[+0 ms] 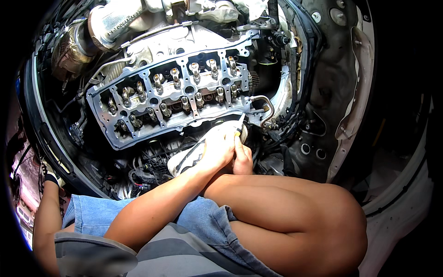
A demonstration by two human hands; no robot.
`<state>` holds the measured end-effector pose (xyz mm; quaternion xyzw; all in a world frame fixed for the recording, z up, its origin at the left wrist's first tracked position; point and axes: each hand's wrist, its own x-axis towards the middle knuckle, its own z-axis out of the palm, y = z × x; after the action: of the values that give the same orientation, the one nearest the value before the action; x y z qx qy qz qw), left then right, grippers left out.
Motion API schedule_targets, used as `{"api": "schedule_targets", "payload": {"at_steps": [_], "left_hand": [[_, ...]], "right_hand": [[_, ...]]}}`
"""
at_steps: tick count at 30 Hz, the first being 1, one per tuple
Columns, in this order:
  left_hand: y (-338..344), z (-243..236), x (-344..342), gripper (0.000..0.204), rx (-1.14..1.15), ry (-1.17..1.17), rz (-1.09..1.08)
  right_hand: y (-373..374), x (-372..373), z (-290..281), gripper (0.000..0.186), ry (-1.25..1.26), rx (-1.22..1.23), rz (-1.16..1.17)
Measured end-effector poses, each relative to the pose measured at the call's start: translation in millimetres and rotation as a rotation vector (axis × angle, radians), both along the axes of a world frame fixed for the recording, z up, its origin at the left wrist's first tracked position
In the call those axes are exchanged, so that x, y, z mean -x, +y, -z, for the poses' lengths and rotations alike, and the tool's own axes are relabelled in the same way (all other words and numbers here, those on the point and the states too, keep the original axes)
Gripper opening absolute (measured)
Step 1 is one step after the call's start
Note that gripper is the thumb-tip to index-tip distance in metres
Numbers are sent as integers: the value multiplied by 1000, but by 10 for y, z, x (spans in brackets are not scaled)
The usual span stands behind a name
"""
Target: The person applies a substance from a tube onto the engine block and uses a small tool to work on the cylinder head area while sitting in the engine bay.
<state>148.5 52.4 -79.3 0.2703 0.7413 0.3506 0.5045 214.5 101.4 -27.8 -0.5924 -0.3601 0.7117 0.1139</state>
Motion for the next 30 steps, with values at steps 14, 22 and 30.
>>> {"api": "schedule_targets", "payload": {"at_steps": [14,22,30], "left_hand": [[28,25,-48,24,30,-51,-15],[1,43,-68,24,51,-45,-16],[-19,16,-8,26,105,-117,-47]], "right_hand": [[-159,-330,382,37,-3,158,142],[-141,-327,327,35,16,177,109],[-132,-288,302,31,32,170,63]]}}
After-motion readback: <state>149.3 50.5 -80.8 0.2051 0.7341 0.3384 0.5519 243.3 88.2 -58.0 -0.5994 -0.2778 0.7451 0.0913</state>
